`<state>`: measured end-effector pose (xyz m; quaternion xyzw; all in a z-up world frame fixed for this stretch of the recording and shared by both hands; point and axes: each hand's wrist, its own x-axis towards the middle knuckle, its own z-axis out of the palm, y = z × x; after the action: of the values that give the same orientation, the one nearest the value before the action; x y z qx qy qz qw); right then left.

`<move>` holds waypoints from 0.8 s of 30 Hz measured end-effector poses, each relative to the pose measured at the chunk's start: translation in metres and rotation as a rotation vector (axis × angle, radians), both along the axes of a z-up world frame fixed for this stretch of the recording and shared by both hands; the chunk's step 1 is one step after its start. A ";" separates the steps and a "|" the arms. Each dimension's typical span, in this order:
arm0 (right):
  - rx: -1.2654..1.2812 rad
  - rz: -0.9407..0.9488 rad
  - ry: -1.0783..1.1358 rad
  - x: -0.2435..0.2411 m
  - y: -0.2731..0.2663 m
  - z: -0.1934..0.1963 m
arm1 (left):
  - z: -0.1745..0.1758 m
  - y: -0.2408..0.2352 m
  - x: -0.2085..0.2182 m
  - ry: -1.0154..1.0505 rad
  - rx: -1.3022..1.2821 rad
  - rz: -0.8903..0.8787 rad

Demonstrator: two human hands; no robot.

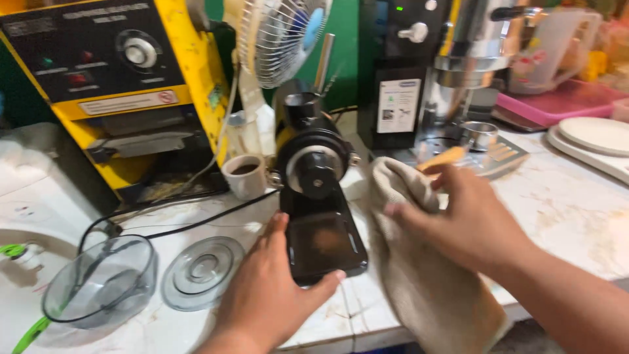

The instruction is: Cleaning and reassembling the components of a coffee grinder using a rag.

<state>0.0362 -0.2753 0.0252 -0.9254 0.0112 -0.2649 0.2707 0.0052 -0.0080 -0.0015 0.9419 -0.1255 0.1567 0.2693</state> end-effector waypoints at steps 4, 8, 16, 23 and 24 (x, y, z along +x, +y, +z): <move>-0.182 0.111 0.118 -0.038 -0.028 -0.022 | 0.012 -0.007 -0.007 0.091 -0.030 0.056; 0.091 0.106 0.277 -0.061 -0.058 -0.029 | 0.011 -0.006 -0.012 -0.042 -0.089 0.071; 0.927 0.158 0.353 -0.134 -0.153 -0.002 | 0.021 -0.088 -0.058 -0.590 -0.219 -0.432; 1.000 0.525 0.633 -0.171 -0.166 0.019 | 0.067 -0.208 -0.070 -0.125 -0.124 -0.855; 1.008 0.508 0.623 -0.177 -0.178 0.019 | 0.060 -0.214 -0.067 -0.122 -0.124 -0.875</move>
<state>-0.1408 -0.4534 0.0444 -0.6921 -0.0070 0.1262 0.7106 -0.0615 -0.2216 0.0585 0.7712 -0.5184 0.0907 0.3582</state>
